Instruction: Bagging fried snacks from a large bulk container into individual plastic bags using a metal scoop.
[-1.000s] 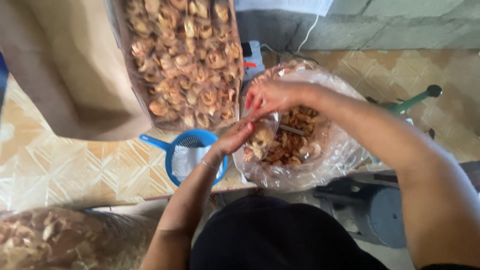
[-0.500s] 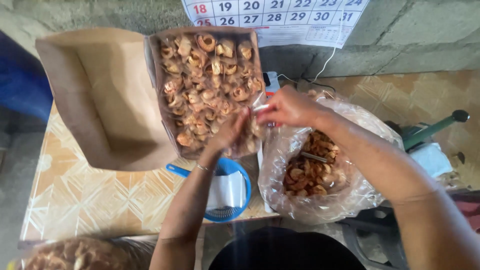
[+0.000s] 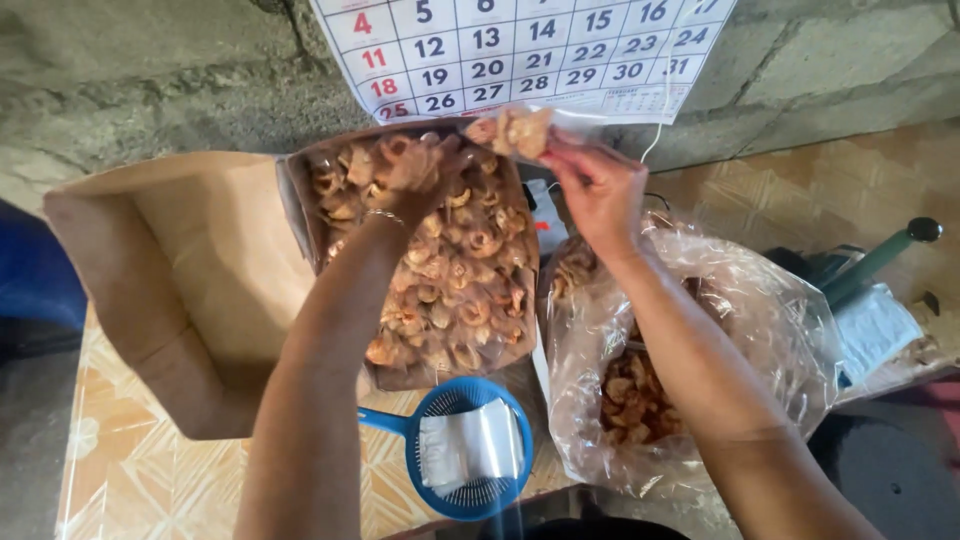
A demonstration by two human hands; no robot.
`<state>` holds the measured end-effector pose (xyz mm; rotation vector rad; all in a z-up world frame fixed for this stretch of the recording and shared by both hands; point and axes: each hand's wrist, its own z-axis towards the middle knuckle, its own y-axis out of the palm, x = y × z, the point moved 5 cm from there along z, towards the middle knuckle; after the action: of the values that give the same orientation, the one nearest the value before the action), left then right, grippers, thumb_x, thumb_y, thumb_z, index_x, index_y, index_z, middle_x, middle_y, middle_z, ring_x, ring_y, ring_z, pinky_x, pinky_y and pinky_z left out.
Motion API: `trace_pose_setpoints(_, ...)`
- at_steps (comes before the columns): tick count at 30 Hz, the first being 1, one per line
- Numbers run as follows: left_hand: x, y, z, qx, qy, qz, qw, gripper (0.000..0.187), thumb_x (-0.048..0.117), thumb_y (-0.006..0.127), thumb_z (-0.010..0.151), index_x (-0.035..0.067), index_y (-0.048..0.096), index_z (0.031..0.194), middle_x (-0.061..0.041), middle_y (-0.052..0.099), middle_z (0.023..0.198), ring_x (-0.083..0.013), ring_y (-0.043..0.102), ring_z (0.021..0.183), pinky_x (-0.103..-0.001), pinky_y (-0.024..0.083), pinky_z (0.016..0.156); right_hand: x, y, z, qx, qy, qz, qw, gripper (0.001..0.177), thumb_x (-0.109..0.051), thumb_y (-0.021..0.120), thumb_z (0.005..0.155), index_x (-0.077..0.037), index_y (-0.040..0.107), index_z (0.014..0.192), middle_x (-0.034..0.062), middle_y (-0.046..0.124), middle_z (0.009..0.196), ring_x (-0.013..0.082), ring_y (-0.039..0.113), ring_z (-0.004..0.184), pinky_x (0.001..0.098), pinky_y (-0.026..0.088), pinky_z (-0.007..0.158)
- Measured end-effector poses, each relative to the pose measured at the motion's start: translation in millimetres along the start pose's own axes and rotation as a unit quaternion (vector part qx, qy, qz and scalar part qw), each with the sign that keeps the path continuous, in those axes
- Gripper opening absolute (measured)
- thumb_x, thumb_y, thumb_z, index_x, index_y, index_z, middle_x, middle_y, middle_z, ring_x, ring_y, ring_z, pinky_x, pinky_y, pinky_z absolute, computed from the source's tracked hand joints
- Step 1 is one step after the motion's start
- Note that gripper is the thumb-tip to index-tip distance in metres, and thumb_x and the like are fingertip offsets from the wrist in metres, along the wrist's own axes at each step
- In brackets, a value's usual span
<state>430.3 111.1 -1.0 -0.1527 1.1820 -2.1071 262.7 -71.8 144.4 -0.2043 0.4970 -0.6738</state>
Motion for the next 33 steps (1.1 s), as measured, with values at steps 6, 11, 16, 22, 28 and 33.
trace_pose_setpoints(6,-3.3,-60.2,-15.1,-0.173,-0.048,0.241,0.954,0.030,0.024,0.048,0.091,0.030,0.071,0.109,0.006,0.066,0.102,-0.0137,0.065,0.085,-0.033,0.044,0.079,24.6,39.6,-20.7,-0.014,-0.052,-0.007,0.999,0.009,-0.009,0.079,0.087,-0.014,0.079,0.094,0.0055,0.077,0.094,0.0278,0.074,0.086,0.0386,0.061,0.068)
trace_pose_setpoints(11,-21.3,-39.0,-24.1,-0.126,-0.009,0.133,0.983,0.020,0.015,0.056,0.081,0.020,0.074,0.089,0.001,0.068,0.086,-0.0251,0.057,0.079,-0.041,0.049,0.068,16.4,70.7,-33.0,-0.090,-0.143,-0.114,0.979,0.007,-0.003,0.073,0.085,-0.009,0.076,0.086,0.0086,0.076,0.095,0.0302,0.072,0.090,0.0391,0.060,0.074)
trace_pose_setpoints(16,-13.3,-53.5,-16.2,-0.121,-0.027,0.121,0.985,0.017,0.016,0.057,0.080,0.021,0.074,0.082,0.002,0.068,0.088,-0.0269,0.057,0.078,-0.046,0.049,0.068,110.4,144.2,-55.4,-0.196,-0.227,-0.114,0.947,0.030,-0.034,0.069,0.085,-0.006,0.070,0.096,0.0080,0.069,0.098,0.0256,0.065,0.101,0.0334,0.056,0.085)
trace_pose_setpoints(22,-21.6,-10.7,-13.3,-0.103,-0.075,0.115,0.985,0.018,0.015,0.059,0.083,0.018,0.076,0.088,0.000,0.066,0.098,-0.0276,0.058,0.082,-0.048,0.050,0.067,125.2,210.3,-59.3,-0.270,-0.252,-0.312,0.875,0.009,-0.025,0.067,0.078,-0.020,0.065,0.070,-0.0004,0.063,0.071,0.0236,0.060,0.082,0.0363,0.052,0.069)
trace_pose_setpoints(28,30.5,-109.3,-23.3,-0.070,-0.131,-0.061,0.987,0.054,-0.007,0.056,0.082,0.008,0.057,0.134,-0.020,0.042,0.145,-0.0435,0.046,0.123,-0.060,0.042,0.101,118.5,221.0,-53.6,-0.478,-0.021,-0.358,0.801,0.031,-0.009,0.046,0.090,-0.003,0.058,0.118,0.0175,0.058,0.121,0.0345,0.057,0.107,0.0434,0.047,0.092)
trace_pose_setpoints(33,145.0,-135.1,-127.3,0.078,-0.125,-0.175,0.973,0.031,0.000,0.055,0.098,-0.001,0.054,0.129,-0.024,0.052,0.136,-0.0449,0.049,0.122,-0.056,0.040,0.104,37.9,114.4,-63.1,-0.347,-0.145,-0.211,0.902,0.028,-0.011,0.070,0.090,-0.006,0.072,0.117,0.0258,0.049,0.141,0.0496,0.043,0.126,0.0581,0.040,0.104)
